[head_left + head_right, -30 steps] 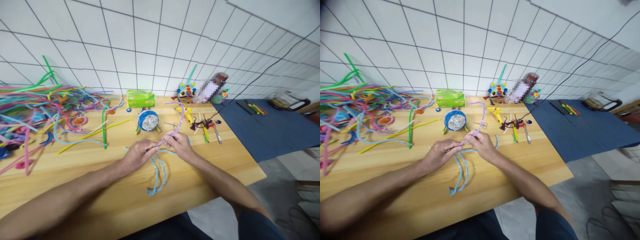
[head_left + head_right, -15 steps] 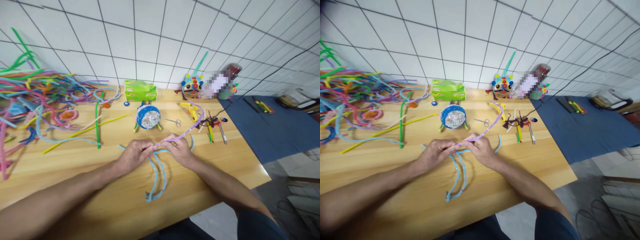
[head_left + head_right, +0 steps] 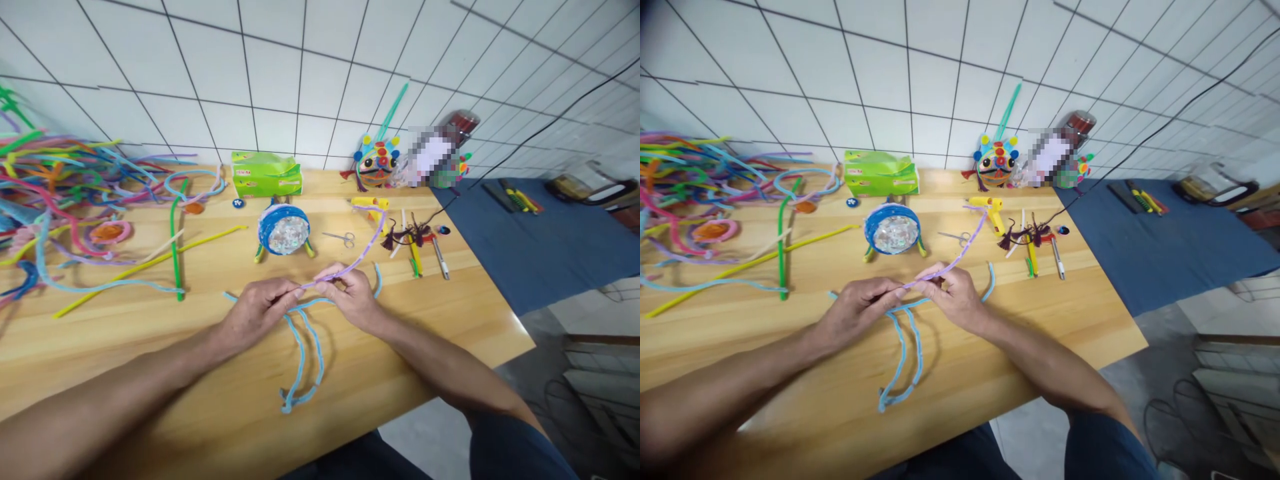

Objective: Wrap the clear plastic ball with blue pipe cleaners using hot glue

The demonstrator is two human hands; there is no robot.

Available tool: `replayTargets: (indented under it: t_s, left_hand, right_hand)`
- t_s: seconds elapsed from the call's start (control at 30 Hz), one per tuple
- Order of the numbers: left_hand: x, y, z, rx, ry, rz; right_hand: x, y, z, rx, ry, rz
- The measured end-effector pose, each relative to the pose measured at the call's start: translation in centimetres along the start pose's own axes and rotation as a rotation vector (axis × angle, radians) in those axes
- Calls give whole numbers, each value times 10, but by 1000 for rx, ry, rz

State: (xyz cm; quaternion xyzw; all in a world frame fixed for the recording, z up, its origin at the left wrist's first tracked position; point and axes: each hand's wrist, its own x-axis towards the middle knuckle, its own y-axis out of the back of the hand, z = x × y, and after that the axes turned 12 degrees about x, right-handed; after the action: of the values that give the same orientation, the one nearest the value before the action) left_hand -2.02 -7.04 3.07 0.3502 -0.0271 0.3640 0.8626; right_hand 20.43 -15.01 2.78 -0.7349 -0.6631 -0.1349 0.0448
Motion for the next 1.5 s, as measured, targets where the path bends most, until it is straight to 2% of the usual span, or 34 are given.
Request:
replayTargets:
  t_s: [0.13,0.3,0.57,0.73,0.97,1.1,1.23,1.4,1.5]
  left_hand:
    - [1,5,6,-70,-2,7]
    - [1,5,6,-172,108,-73]
    - [1,-1,-1,-229,259,-182]
    - [4,1,3,-303,342,-160]
    - [10,1,1,-396,416,-122]
    - [9,3,4,-396,381,-124]
    - [7,4,7,-392,363,-140]
    - [6,1,2,-319,369,-142]
    - [4,-2,-1,-292,334,-158]
  right_hand:
    - [-1,-2,-4,44,17,-3]
    - [-2,-5,-4,76,-61,71]
    - [0,-4,-5,139,-62,33]
    - [6,1,-4,195,-138,108]
    - [9,1,-7,215,-108,160]
    - [13,6,-6,194,-95,249]
    - [16,11,-4,249,-83,257]
    - [28,28,-15,316,15,348]
    - [36,35,-20,313,5,363]
